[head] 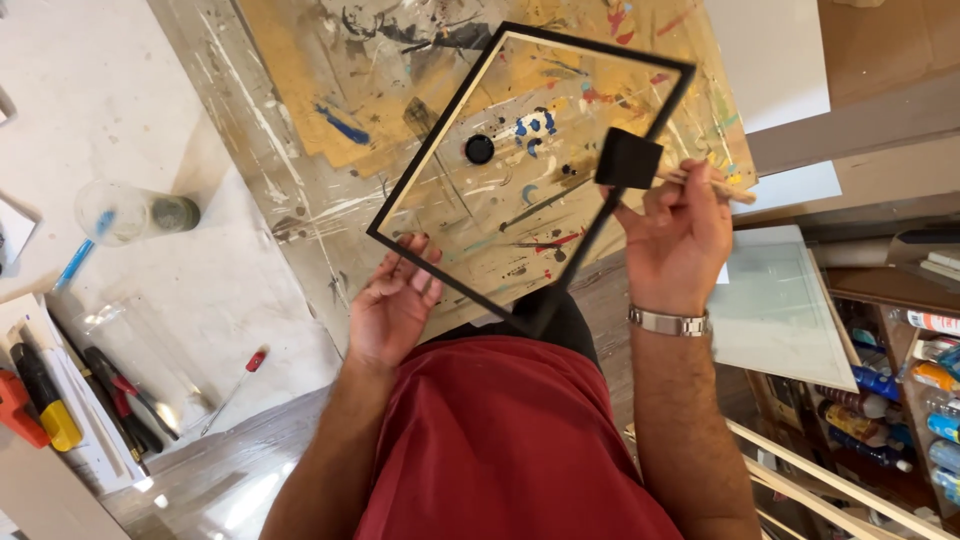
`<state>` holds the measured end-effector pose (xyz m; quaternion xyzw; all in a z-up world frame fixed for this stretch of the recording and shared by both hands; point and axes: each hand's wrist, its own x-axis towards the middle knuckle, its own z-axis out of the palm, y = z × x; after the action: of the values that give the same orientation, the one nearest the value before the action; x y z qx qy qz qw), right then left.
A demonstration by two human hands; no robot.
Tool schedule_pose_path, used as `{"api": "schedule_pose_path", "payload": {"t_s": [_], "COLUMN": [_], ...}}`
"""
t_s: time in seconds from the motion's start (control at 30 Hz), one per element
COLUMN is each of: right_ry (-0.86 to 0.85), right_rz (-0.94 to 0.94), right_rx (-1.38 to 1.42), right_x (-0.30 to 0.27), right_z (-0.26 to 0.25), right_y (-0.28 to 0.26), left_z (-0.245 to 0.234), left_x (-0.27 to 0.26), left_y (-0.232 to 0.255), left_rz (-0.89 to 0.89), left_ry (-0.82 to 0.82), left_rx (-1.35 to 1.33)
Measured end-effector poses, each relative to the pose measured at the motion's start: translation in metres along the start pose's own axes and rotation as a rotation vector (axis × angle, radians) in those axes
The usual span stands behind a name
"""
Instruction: Painting a wooden picture frame with black paint using a foam brush
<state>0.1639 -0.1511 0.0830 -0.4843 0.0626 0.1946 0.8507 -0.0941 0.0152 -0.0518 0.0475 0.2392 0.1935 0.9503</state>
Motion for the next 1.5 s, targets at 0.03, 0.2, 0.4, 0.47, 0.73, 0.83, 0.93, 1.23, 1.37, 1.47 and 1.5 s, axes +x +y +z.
{"api": "schedule_pose_path", "payload": {"t_s": [0.03, 0.2, 0.4, 0.47, 0.73, 0.83, 0.93, 1.23, 1.37, 1.47, 1.5], "right_ry": [-0.003, 0.151, -0.109, -0.120, 0.011, -0.048, -0.122, -0.536, -1.062, -1.182, -1.078], "right_rz": [0.001, 0.108, 0.261, 0.209, -0.173, -0.202, -0.418, -1.143, -0.971, -0.813, -0.738], "right_rx": [-0.002, -0.136, -0.169, -0.192, -0.522, -0.466, -0.448, -0.680, -0.562, -0.442, -0.383], "right_x": [0.000, 0.025, 0.131, 0.131, 0.081, 0.050, 0.015, -0.013, -0.064, -0.100, -0.113], "right_z": [-0.006, -0.029, 0.020, 0.056, 0.010, -0.012, -0.004, 0.033, 0.086, 0.095, 0.094], "right_y": [0.002, 0.026, 0.092, 0.063, 0.045, 0.055, 0.031, -0.016, -0.024, -0.021, -0.018], "left_z": [-0.001, -0.007, -0.014, -0.017, 0.073, 0.079, 0.089, 0.091, 0.089, 0.085, 0.083], "left_x": [-0.004, -0.026, -0.074, -0.069, -0.036, -0.015, -0.007, 0.003, 0.002, 0.004, 0.004], "left_y": [0.000, -0.008, -0.029, -0.041, -0.032, -0.029, -0.023, -0.019, -0.019, -0.018, -0.018], "left_rz": [0.003, 0.010, 0.074, 0.076, 0.072, 0.136, 0.152, 0.183, 0.211, 0.213, 0.188], "left_ry": [0.000, -0.050, -0.126, -0.151, -0.289, -0.338, -0.382, -0.394, -0.401, -0.392, -0.405], "left_rx": [-0.002, 0.058, -0.002, -0.030, 0.047, -0.012, -0.009, 0.028, 0.065, 0.045, 0.006]}}
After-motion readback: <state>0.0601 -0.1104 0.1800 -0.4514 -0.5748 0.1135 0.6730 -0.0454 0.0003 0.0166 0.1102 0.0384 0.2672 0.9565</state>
